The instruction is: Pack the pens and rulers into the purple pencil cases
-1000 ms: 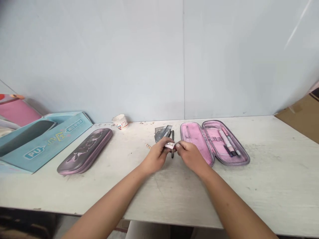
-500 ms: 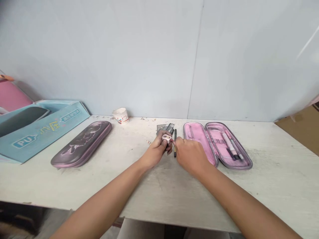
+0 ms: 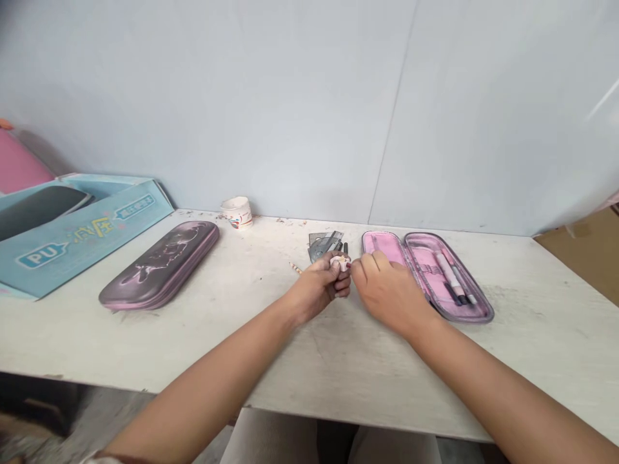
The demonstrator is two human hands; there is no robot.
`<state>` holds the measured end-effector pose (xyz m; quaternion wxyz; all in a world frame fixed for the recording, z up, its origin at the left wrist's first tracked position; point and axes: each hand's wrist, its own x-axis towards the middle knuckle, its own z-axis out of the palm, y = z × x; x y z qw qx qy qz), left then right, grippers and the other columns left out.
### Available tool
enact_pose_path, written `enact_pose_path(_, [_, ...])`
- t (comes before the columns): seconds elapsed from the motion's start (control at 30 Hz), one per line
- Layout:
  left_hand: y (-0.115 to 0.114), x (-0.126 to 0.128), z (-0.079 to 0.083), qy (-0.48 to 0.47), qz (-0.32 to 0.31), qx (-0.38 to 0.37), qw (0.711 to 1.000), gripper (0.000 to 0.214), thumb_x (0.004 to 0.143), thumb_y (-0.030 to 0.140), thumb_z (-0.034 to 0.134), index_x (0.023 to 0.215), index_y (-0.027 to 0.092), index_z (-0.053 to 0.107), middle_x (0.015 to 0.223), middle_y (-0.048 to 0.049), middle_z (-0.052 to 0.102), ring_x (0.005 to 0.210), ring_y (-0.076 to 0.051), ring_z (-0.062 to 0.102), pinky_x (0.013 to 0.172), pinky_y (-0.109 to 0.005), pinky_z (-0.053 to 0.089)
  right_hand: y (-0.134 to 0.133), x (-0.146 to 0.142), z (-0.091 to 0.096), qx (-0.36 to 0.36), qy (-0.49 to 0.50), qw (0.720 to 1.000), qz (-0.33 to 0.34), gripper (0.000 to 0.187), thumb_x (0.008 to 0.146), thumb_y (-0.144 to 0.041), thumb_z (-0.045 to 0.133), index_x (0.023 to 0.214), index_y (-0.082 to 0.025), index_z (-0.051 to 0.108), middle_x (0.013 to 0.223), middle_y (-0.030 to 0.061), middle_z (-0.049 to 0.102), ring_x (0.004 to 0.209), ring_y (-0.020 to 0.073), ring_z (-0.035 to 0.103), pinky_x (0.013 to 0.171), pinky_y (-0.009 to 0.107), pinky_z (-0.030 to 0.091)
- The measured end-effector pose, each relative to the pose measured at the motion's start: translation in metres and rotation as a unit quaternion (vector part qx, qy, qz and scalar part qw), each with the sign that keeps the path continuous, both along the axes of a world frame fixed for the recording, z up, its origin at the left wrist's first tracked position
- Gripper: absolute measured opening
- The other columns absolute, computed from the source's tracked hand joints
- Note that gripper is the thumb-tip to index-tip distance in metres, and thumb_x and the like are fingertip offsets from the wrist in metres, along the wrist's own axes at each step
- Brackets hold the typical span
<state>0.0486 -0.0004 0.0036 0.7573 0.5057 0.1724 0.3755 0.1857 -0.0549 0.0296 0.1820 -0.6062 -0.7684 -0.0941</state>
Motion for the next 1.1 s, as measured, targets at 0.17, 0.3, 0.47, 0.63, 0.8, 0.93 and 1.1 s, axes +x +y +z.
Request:
enact_pose_path(0.17, [0.002, -0.011, 0.002, 0.044, 0.041, 0.115, 0.992, 0.006, 0.087, 0.022, 0.041, 0.091, 0.021, 0.036, 0.066, 0.0049, 0.035, 0.054, -0.007, 0.032, 0.054, -0.021, 0.030, 0.012, -0.008, 0.012, -0.164, 0.231, 0.958, -0.033, 0.025, 0.084, -0.034, 0.033, 0.064, -0.020, 0.039, 0.056, 0.0003, 0.038, 0.050, 0.0115, 0.032, 0.048, 0.026, 0.018])
enact_pose_path(0.3, [0.003, -0.017, 0.003, 0.141, 0.089, 0.243, 0.956, 0.011, 0.083, 0.017, 0.047, 0.092, 0.020, 0.042, 0.070, 0.0033, 0.040, 0.058, -0.008, 0.035, 0.055, -0.022, 0.031, 0.021, 0.002, 0.009, -0.420, 0.516, 0.746, 0.024, 0.030, 0.079, -0.047, 0.039, 0.065, -0.022, 0.033, 0.053, -0.0069, 0.019, 0.044, 0.0073, 0.013, 0.041, 0.023, 0.010])
enact_pose_path(0.47, [0.002, -0.007, 0.002, 0.102, 0.070, 0.124, 0.984, 0.004, 0.085, 0.019, 0.042, 0.089, 0.020, 0.040, 0.066, 0.0035, 0.042, 0.053, -0.008, 0.036, 0.051, -0.021, 0.030, 0.016, 0.006, 0.004, -0.231, 0.331, 0.915, -0.006, 0.032, 0.085, -0.043, 0.030, 0.069, -0.019, 0.044, 0.055, -0.0020, 0.036, 0.048, 0.0101, 0.030, 0.045, 0.024, 0.021])
enact_pose_path(0.63, [-0.001, -0.003, 0.006, -0.013, 0.019, -0.028, 0.999, 0.005, 0.086, 0.016, 0.038, 0.086, 0.020, 0.035, 0.065, 0.0050, 0.036, 0.051, -0.005, 0.035, 0.049, -0.018, 0.026, 0.007, -0.003, 0.008, 0.019, -0.062, 0.998, 0.009, 0.021, 0.083, -0.022, 0.033, 0.074, -0.016, 0.051, 0.072, 0.0083, 0.054, 0.067, 0.0177, 0.047, 0.053, 0.028, 0.021])
enact_pose_path(0.8, [-0.001, -0.014, 0.009, 0.078, 0.037, 0.105, 0.991, 0.008, 0.087, 0.015, 0.038, 0.092, 0.022, 0.036, 0.063, 0.0060, 0.038, 0.054, -0.006, 0.037, 0.053, -0.019, 0.032, 0.014, -0.005, 0.011, -0.198, 0.273, 0.942, -0.006, 0.030, 0.085, -0.039, 0.031, 0.062, -0.020, 0.038, 0.052, -0.0021, 0.035, 0.047, 0.0108, 0.030, 0.047, 0.026, 0.020])
enact_pose_path(0.93, [0.004, -0.014, 0.006, 0.136, 0.043, 0.156, 0.977, 0.010, 0.085, 0.019, 0.043, 0.093, 0.022, 0.038, 0.062, 0.0058, 0.040, 0.054, -0.007, 0.038, 0.052, -0.019, 0.031, 0.019, -0.001, 0.007, -0.360, 0.460, 0.812, 0.012, 0.030, 0.083, -0.046, 0.031, 0.066, -0.022, 0.037, 0.051, -0.0063, 0.023, 0.043, 0.0090, 0.018, 0.042, 0.025, 0.016])
enact_pose_path(1.1, [0.007, -0.006, 0.002, 0.035, 0.047, -0.008, 0.998, 0.008, 0.086, 0.018, 0.041, 0.084, 0.021, 0.034, 0.066, 0.0046, 0.040, 0.053, -0.006, 0.040, 0.052, -0.019, 0.033, 0.015, -0.006, 0.001, -0.066, 0.135, 0.989, 0.004, 0.027, 0.086, -0.035, 0.034, 0.072, -0.018, 0.050, 0.068, 0.0066, 0.052, 0.063, 0.0157, 0.045, 0.052, 0.026, 0.025])
